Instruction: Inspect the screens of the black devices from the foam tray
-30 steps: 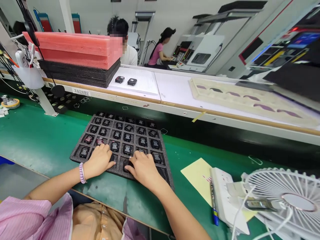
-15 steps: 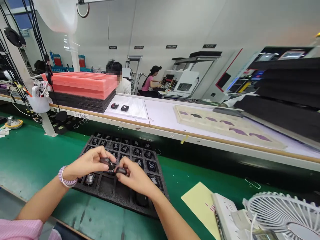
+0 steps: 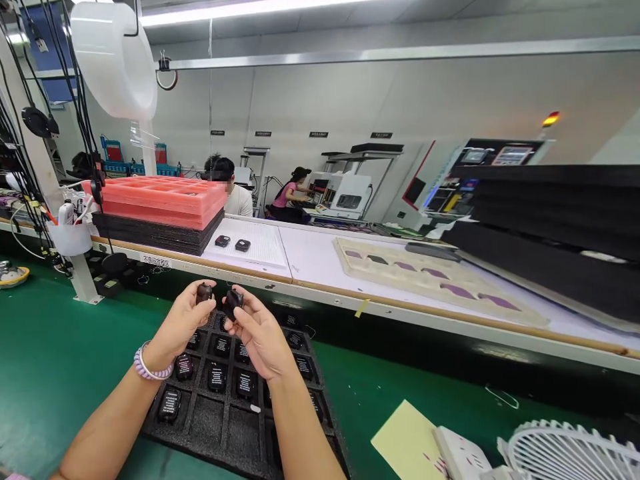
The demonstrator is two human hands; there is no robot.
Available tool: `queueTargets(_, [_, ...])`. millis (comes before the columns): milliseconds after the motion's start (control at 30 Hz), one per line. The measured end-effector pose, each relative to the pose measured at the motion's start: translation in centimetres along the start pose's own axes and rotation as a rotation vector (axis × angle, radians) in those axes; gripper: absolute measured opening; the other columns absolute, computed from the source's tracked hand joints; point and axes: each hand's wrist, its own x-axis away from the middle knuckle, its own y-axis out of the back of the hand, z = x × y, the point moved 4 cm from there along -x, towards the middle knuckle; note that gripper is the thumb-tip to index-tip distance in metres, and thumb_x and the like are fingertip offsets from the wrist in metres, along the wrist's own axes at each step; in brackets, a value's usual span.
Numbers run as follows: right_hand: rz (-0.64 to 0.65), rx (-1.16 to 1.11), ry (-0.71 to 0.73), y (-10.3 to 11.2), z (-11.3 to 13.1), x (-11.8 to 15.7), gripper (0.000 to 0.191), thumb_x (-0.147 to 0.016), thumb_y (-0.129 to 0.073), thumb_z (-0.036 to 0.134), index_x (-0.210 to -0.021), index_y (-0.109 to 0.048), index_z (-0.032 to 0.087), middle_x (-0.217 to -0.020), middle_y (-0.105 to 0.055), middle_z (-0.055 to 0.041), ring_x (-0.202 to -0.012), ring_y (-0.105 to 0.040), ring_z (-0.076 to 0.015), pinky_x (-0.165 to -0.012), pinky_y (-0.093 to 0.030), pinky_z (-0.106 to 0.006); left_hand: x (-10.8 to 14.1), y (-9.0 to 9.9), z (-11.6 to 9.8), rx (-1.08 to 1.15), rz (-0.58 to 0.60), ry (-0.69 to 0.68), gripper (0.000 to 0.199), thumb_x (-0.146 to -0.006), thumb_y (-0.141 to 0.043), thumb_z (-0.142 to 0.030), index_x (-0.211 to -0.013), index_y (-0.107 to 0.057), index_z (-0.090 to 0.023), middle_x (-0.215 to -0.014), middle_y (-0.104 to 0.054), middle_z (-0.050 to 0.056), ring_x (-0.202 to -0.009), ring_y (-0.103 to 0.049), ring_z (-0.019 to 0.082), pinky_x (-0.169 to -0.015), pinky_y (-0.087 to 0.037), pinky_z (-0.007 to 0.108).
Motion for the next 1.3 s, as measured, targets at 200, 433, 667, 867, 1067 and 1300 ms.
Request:
queueTargets(200, [0.004,-0.014,0.019,0.1,0.1,-0.2,0.047,-0.074,-0.093,0.034,-0.116,-0.073,0.027,-0.108,-0.068,-0.0049,-0.066,-0.056,-0.0111,-0.062,-0.051,-0.025,0.1,-0.1,-0.7,-0.284,-0.025,-0.15,0.038,-0.082,-0.06,-0.022,-0.119,-0.056,-0.015,-0.098,-0.061,0.005,-0.089,-0.059,0.016,-0.081,-0.049,0.028])
queueTargets(433, [0.017,-0.097,-0.044,0.0,-0.1,-0.6,0.05,-0.073,-0.094,0.035,-0.117,-0.074,0.025,-0.108,-0.069,-0.007,-0.067,-0.054,-0.0112,-0.065,-0.05,-0.025,0.1,-0.1,-0.4,-0.297,-0.018,-0.14,0.051,-0.083,-0.063,-0.024,-0.132,-0.052,-0.016,-0.105,-0.062,0.007,-0.094,-0.06,0.018,-0.089,-0.051,0.032])
queueTargets(667, [0.025,-0.125,-0.047,-0.4,0.1,-0.3,0.045,-0.076,-0.087,0.038,-0.117,-0.072,0.026,-0.104,-0.069,-0.006,-0.063,-0.046,-0.0118,-0.062,-0.046,-0.027,0.8,-0.4,-1.2,-0.295,-0.039,-0.153,0.05,-0.082,-0.061,-0.02,-0.132,-0.052,-0.015,-0.109,-0.064,0.008,-0.095,-0.062,0.018,-0.088,-0.052,0.03])
queueTargets(867, [0.023,-0.159,-0.054,-0.8,0.1,-0.2,0.045,-0.075,-0.086,0.037,-0.116,-0.073,0.024,-0.104,-0.068,-0.006,-0.063,-0.043,-0.0124,-0.062,-0.043,-0.027,0.9,-0.6,-1.4,-0.274,-0.019,-0.167,0.053,-0.082,-0.061,-0.025,-0.133,-0.051,-0.015,-0.118,-0.063,0.01,-0.101,-0.062,0.019,-0.092,-0.051,0.03])
queueTargets(1067, [0.027,-0.12,-0.035,-1.0,0.2,0.0,0.046,-0.075,-0.085,0.039,-0.117,-0.072,0.025,-0.102,-0.067,-0.0063,-0.063,-0.042,-0.0141,-0.063,-0.042,-0.03,1.1,-0.6,-1.9,-0.314,-0.046,-0.187,0.055,-0.081,-0.061,-0.033,-0.133,-0.052,-0.016,-0.088,-0.059,0.002,-0.074,-0.054,0.014,-0.07,-0.047,0.025])
queueTargets(1300, [0.04,-0.143,-0.031,-1.3,0.3,0.4,0.048,-0.072,-0.089,0.039,-0.115,-0.074,0.025,-0.104,-0.067,-0.006,-0.064,-0.043,-0.014,-0.064,-0.04,-0.03,1.3,-0.6,-2.3,-0.295,-0.078,-0.203,0.053,-0.082,-0.06,-0.032,-0.132,-0.052,-0.015,-0.087,-0.057,0.002,-0.071,-0.051,0.013,-0.067,-0.047,0.024])
